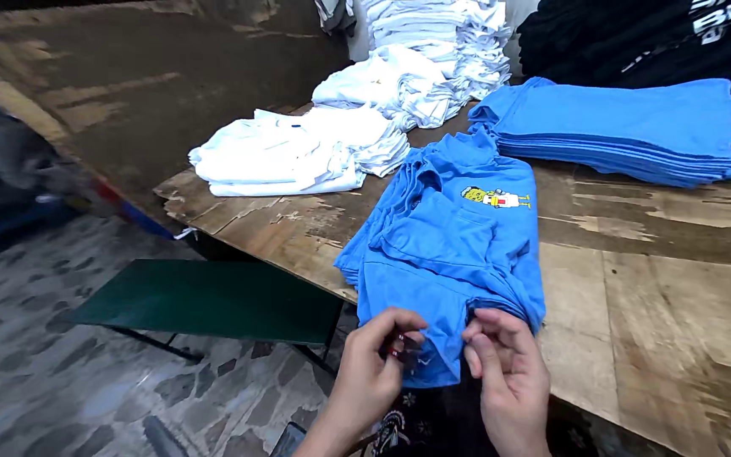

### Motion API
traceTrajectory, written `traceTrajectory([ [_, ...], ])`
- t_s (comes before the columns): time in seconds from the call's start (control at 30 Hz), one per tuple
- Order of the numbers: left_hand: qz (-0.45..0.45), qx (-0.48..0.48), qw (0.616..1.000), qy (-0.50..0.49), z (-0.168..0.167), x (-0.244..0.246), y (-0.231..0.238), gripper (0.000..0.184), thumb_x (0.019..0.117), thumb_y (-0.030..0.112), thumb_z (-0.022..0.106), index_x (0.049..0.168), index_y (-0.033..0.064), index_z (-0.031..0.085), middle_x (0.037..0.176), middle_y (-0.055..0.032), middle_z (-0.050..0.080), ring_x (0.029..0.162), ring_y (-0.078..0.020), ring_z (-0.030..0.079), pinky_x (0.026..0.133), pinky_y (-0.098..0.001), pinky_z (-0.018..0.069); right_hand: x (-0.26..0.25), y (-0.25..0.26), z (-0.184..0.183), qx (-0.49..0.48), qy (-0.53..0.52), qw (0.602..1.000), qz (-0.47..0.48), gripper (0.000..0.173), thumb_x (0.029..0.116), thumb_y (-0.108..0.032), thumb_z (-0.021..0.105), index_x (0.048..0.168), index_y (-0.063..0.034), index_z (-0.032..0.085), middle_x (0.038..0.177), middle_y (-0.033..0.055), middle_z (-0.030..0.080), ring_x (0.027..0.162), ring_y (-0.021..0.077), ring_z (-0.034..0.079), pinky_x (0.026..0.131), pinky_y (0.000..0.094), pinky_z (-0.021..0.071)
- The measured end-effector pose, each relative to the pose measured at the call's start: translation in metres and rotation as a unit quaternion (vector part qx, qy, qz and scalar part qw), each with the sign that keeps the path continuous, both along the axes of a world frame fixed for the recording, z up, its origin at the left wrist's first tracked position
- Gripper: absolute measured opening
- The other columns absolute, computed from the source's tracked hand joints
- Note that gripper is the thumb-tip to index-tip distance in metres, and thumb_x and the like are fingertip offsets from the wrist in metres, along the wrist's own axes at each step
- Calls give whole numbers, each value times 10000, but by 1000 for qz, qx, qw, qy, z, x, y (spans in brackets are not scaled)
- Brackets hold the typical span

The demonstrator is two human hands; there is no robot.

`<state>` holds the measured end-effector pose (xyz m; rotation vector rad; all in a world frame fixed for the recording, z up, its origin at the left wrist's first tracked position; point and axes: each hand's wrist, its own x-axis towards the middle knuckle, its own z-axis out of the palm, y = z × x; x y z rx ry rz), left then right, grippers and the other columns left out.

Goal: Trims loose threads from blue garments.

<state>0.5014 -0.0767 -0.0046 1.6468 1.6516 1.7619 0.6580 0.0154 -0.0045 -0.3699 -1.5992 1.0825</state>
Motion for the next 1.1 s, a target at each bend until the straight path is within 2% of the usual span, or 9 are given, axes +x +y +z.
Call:
traceTrajectory([
  [0.1,-39,-8,999,-35,3,-7,7,168,976,45,598,1121,64,682,938,13,717,809,-47,670,706,-199,573,8,-1,-1,146,-133,977,-80,414,918,-333,769,1217,-60,683,1112,60,689,964,83,661,822,237,577],
  [0.2,-54,-7,998,-42,5,-13,10,145,1005,115,606,1115,75,693,923,26,713,801,-33,656,709,-186,556,9,0,-6,95,-82,991,-47,173,948,-64,690,1109,-28,742,1009,31,766,935,76,733,846,240,628],
  [0.27,-59,-17,996,-63,4,-15,12,148,1011,156,619,1114,84,696,897,27,712,787,-36,651,703,-187,545,10,7,0,10,-24,1000,7,189,1010,-77,619,1166,14,674,991,43,750,847,78,716,756,233,621],
  [0.33,-66,-22,994,-79,4,-14,12,141,1007,145,628,1112,76,694,886,24,706,784,-41,649,701,-190,544,11,12,2,37,-58,997,30,447,980,-317,701,1285,-3,615,1146,73,663,861,61,628,710,210,547],
  [0.43,-72,-20,993,-91,7,-11,12,137,1005,128,631,1108,61,691,885,15,706,780,-47,651,704,-194,548,8,7,-3,232,-182,948,-118,622,855,-606,741,1354,-253,625,1285,64,570,1088,129,573,905,305,491],
  [0.6,-84,-9,991,-100,7,-9,9,177,960,75,670,1134,40,672,893,6,720,769,-44,660,683,-196,553,16,3,-13,346,-104,918,-167,117,974,-222,681,1071,-258,737,934,-71,650,904,88,573,997,318,404],
  [0.77,37,55,995,72,0,-5,-12,376,866,452,811,1166,233,750,1098,39,690,1001,-80,656,844,-259,578,44,-4,-13,360,-89,917,-146,91,981,-190,678,1054,-227,717,999,-80,608,946,68,528,952,248,383],
  [0.9,118,150,942,275,-8,11,-16,259,928,337,766,1180,309,716,1123,91,673,1025,-98,595,942,-337,439,47,-7,-18,363,-85,918,-136,106,974,-188,693,1071,-221,718,1029,-79,621,970,74,533,969,248,389],
  [1.1,161,178,902,360,-5,7,-13,198,966,268,693,1164,271,691,1071,58,650,974,-123,560,947,-339,387,44,-6,-20,348,-79,926,-124,99,979,-191,690,1069,-223,716,1035,-84,624,972,66,535,962,244,393],
])
